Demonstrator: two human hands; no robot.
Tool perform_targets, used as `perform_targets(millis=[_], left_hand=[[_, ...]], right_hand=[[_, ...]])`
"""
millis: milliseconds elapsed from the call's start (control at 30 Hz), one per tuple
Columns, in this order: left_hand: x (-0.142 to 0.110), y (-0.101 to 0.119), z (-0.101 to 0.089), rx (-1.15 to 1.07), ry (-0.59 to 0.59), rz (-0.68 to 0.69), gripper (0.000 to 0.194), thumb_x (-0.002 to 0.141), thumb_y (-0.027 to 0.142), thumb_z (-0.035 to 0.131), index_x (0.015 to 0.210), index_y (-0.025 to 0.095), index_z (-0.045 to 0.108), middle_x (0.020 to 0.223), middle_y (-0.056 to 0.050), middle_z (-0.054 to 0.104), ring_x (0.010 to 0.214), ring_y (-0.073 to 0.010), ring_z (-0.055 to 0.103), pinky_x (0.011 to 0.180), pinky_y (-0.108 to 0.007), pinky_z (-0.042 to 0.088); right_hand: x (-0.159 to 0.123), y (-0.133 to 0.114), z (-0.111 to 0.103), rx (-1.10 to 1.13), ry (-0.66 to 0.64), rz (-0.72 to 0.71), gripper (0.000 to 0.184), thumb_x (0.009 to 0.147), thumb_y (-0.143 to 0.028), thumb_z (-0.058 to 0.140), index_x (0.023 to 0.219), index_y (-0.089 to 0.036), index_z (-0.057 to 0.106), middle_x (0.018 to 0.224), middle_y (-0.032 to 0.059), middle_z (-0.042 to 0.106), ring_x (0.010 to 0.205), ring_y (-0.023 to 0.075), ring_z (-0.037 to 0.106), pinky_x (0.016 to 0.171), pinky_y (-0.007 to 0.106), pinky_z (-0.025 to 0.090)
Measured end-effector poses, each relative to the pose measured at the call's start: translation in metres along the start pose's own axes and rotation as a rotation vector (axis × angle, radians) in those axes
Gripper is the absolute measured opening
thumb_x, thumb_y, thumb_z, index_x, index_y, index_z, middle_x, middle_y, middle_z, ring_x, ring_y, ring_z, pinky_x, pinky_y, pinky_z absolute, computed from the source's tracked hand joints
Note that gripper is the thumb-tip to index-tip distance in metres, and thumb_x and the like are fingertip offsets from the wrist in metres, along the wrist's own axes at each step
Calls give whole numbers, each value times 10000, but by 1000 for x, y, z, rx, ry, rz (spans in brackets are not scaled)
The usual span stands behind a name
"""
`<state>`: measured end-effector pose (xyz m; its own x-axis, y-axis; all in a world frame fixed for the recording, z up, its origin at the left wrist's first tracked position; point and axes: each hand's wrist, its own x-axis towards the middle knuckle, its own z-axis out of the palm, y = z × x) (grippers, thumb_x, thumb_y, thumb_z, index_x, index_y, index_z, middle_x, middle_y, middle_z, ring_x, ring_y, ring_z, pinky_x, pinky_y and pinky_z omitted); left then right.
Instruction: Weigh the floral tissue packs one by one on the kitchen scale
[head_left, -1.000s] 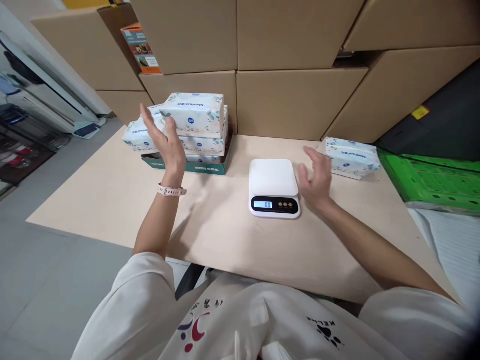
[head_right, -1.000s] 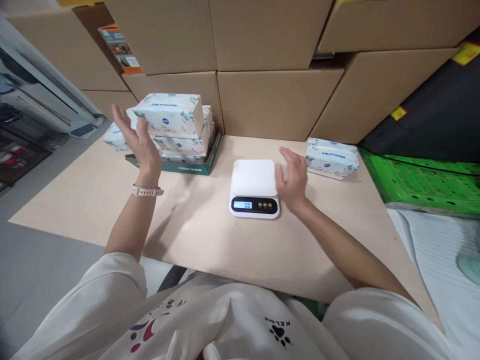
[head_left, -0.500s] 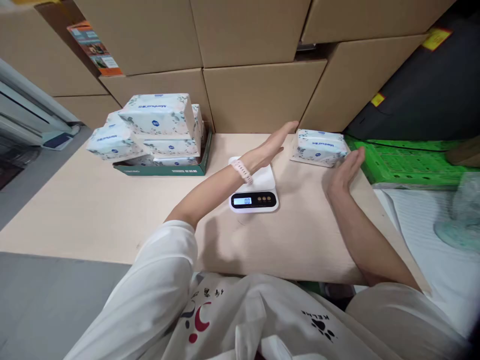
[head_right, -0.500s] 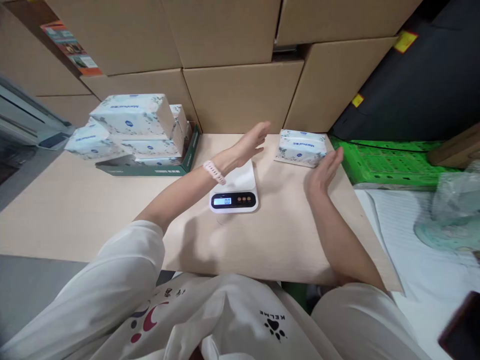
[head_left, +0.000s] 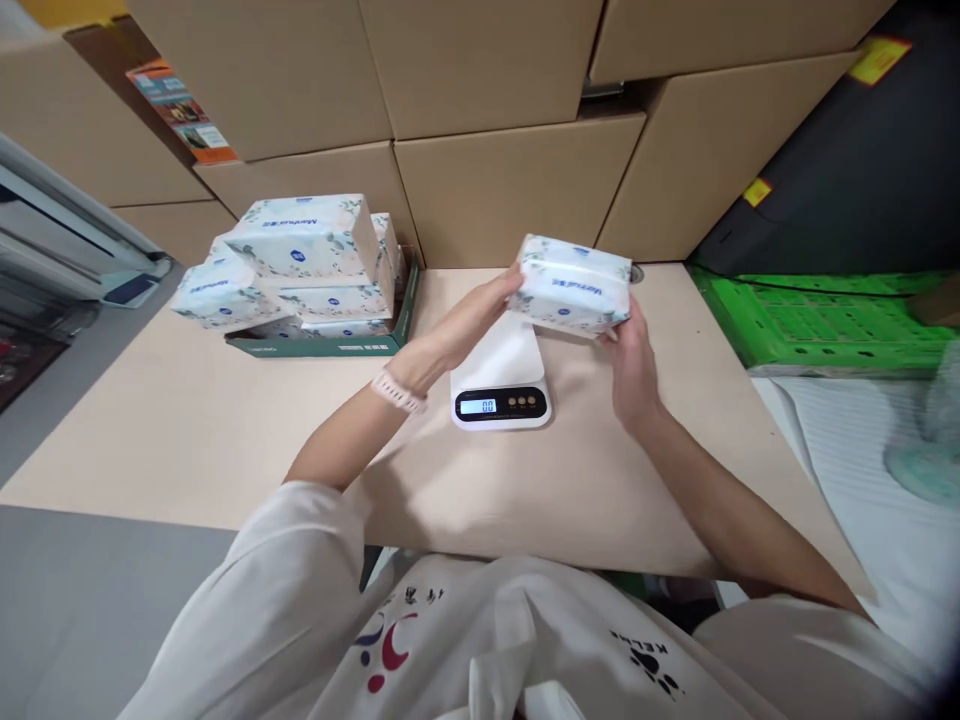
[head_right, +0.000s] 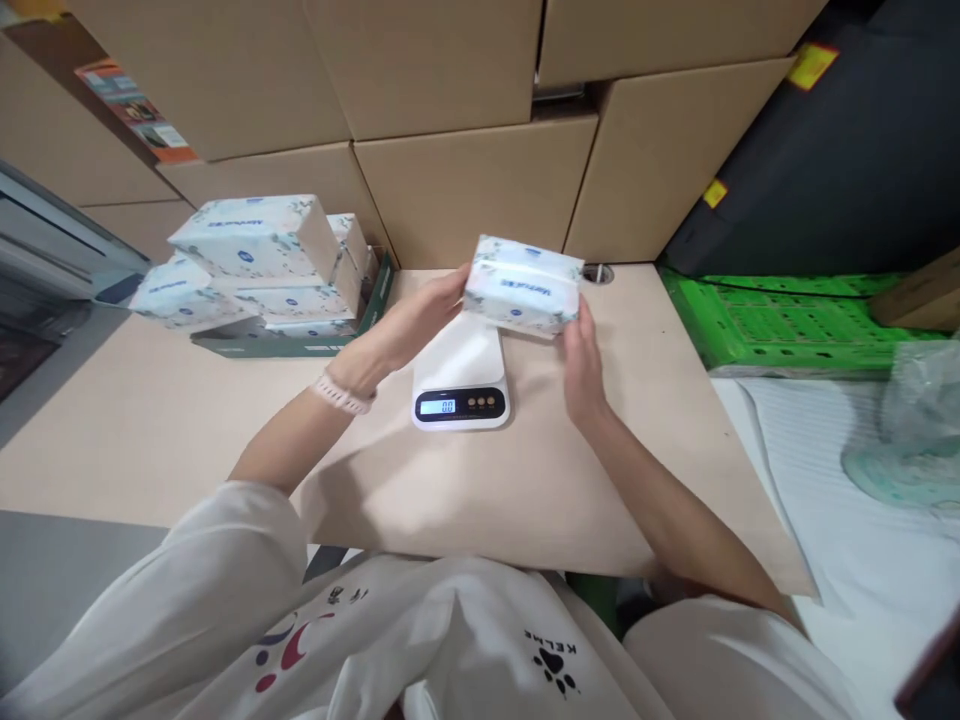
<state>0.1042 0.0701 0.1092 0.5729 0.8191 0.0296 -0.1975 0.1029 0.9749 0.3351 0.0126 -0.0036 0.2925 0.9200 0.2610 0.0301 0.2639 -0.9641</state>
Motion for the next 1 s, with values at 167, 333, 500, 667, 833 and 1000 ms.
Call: perform_targets(millis=[167, 333, 500, 667, 833, 1000], left_hand=[[-93, -4, -32, 7, 182, -30, 518, 971, 386, 695, 1476, 273, 707, 1723, 33, 506, 1743, -284, 174, 1433, -444, 150], [-116, -33, -51, -29, 289, -45, 587, 935, 500, 723, 1472, 265, 696, 1772, -26, 430, 1724, -313, 247, 1404, -507, 248], [-120, -61, -70, -28, 605, -18, 529, 927, 438, 731, 1402, 207, 702, 1706, -117, 525, 1657, -324, 405, 1375, -489, 328], [-121, -78, -81, -197, 785, -95, 349, 850, 225, 707, 1185, 127, 729, 1500, -183, 697, 1474, -276, 631, 1332, -410, 415], [-123, -75, -83, -250, 774, -111, 305, 855, 249, 699, 1137, 145, 746, 1393, -151, 760, 1398, -256, 683, 1318, -414, 430], [-129, -72, -88, -310, 733, -101, 369, 910, 378, 620, 1162, 149, 763, 1372, -159, 769, 1336, -278, 718, 1284, -458, 462]], right_hand=[[-38, -18, 40, -21, -257, 73, 799, 967, -799, 557, 1659, -412, 461, 1730, -36, 510, 1638, 322, 445, 1385, 567, 340], [-46, -9, 43, -153, -232, 29, 713, 995, -764, 555, 1595, -379, 556, 1692, 11, 561, 1615, 323, 473, 1385, 581, 316], [-38, 13, 32, -109, 121, -2, 685, 992, -786, 507, 1381, -250, 686, 1438, 113, 739, 1360, 284, 688, 1273, 558, 459], [-22, 27, 24, -30, 301, 166, 625, 990, -746, 463, 1214, -222, 719, 1193, 92, 802, 1114, 232, 764, 1141, 497, 539], [-28, 23, 25, -20, 286, 154, 604, 999, -735, 460, 1190, -227, 727, 1152, 77, 804, 1076, 207, 764, 1087, 441, 551], [-38, 14, 26, -11, 288, 168, 581, 1021, -721, 443, 1154, -236, 736, 1120, 78, 806, 1078, 222, 768, 1054, 440, 557]])
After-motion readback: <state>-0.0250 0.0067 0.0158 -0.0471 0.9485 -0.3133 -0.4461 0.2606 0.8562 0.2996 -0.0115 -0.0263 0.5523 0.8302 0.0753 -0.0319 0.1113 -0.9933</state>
